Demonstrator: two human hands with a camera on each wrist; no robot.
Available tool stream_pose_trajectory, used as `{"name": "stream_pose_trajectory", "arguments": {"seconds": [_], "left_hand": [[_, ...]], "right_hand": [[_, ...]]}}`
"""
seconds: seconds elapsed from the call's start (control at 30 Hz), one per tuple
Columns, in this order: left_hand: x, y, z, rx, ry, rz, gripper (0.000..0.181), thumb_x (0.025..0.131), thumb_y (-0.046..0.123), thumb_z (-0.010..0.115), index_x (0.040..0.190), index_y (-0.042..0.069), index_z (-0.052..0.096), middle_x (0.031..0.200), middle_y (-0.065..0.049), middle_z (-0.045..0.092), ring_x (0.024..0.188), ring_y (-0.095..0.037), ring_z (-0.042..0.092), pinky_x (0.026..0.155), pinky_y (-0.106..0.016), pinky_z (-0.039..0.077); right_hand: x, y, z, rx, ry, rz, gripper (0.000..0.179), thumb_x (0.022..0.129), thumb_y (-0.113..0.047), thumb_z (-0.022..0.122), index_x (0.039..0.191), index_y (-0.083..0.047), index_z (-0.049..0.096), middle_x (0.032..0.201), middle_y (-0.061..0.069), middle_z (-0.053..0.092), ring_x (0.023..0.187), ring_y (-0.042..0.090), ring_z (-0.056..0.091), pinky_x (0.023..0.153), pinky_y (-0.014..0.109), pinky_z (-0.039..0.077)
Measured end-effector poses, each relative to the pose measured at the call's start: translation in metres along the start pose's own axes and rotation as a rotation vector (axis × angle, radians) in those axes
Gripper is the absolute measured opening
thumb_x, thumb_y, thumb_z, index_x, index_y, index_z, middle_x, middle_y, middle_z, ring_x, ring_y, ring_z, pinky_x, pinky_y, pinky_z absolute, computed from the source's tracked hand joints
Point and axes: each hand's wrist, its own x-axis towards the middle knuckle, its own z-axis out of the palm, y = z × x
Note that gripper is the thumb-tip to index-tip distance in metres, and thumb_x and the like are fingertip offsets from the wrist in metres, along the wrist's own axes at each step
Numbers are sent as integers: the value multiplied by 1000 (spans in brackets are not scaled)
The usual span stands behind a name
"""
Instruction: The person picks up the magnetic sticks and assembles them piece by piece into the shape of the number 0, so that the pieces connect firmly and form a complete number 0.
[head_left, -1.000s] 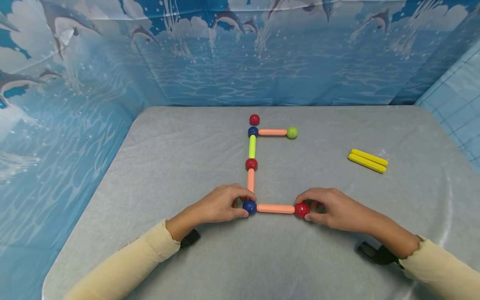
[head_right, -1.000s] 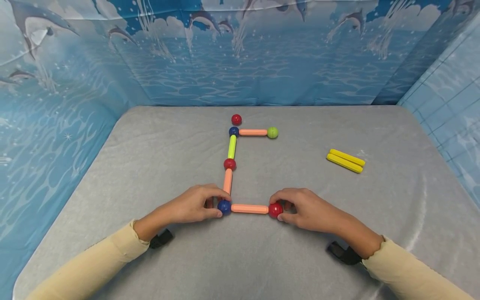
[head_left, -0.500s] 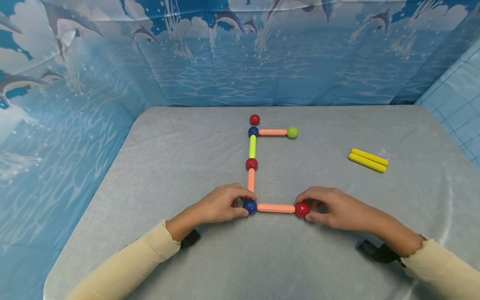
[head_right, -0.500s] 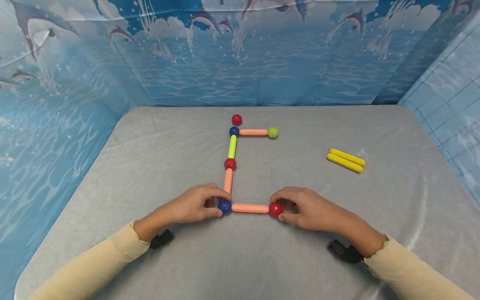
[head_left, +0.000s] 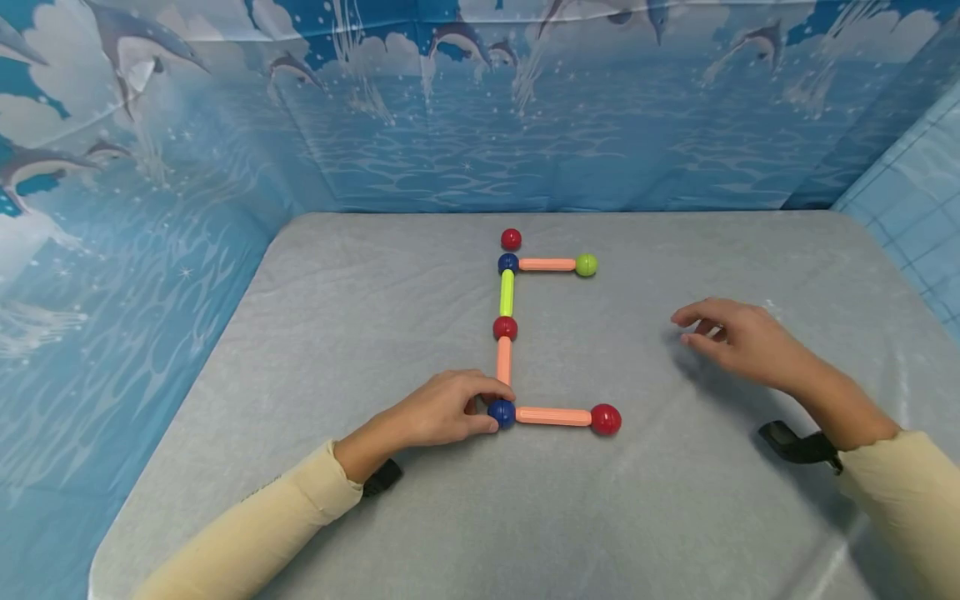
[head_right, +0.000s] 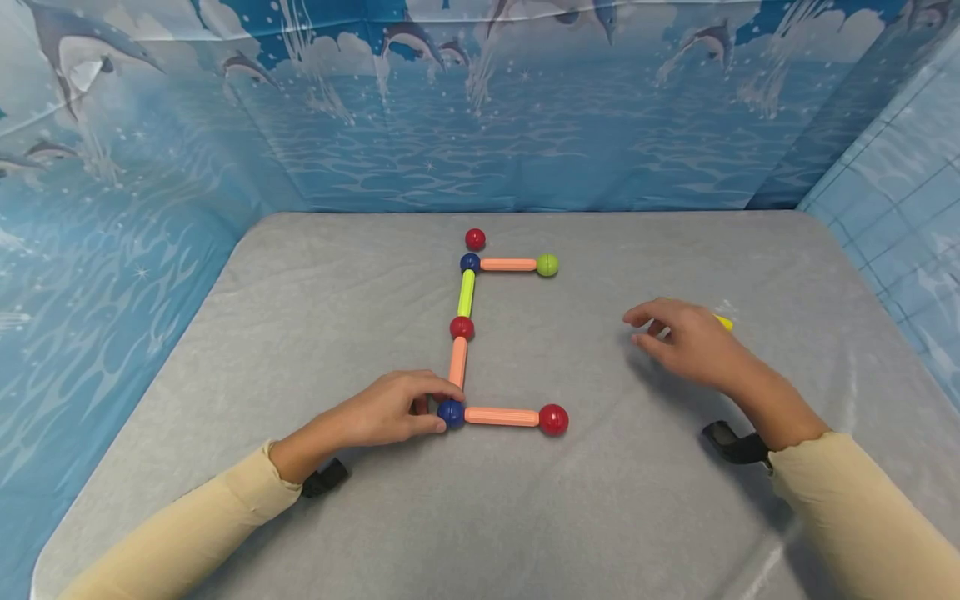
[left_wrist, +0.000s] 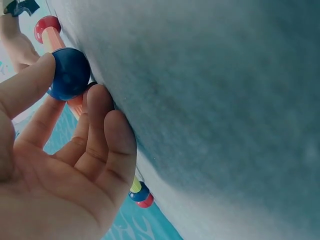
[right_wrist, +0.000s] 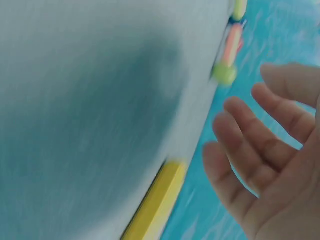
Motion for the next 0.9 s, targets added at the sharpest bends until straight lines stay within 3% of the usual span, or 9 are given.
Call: {"name": "stream_pose_trajectory", "arguments": {"seconds": [0.13, 0.3, 0.57, 0.9], "left_hand": [[1, -1, 0, -14, -9, 4, 35, 90, 15, 74, 124, 17, 68, 113, 0, 70, 86, -10, 58, 75, -22, 49], [5, -3, -3, -37, -43, -3, 34, 89, 14, 74, 122, 18, 69, 109, 2, 70, 82, -11, 58, 71, -21, 50], [10, -7, -7, -77, -86, -41, 34, 87, 14, 76, 120, 21, 70, 103, 4, 69, 82, -11, 59, 69, -21, 50], [12, -8, -9, -103, -110, -24, 32, 89, 14, 74, 120, 18, 70, 103, 0, 69, 80, -12, 58, 68, -22, 49]], "right_hand": [[2, 31, -3, -89, -17, 136, 27, 88, -1, 68, 114, 2, 67, 100, 20, 66, 85, 31, 61, 71, 46, 51], [0, 54, -5, -163, -100, 278, 30, 89, -3, 64, 116, 9, 63, 102, 29, 61, 88, 38, 58, 75, 54, 48], [2, 52, -8, -194, -154, 289, 31, 88, -6, 66, 113, 11, 64, 101, 28, 64, 86, 36, 60, 75, 54, 49], [1, 42, -8, -210, -253, 326, 31, 85, -1, 64, 112, 12, 61, 103, 30, 62, 90, 38, 59, 80, 58, 49]]}}
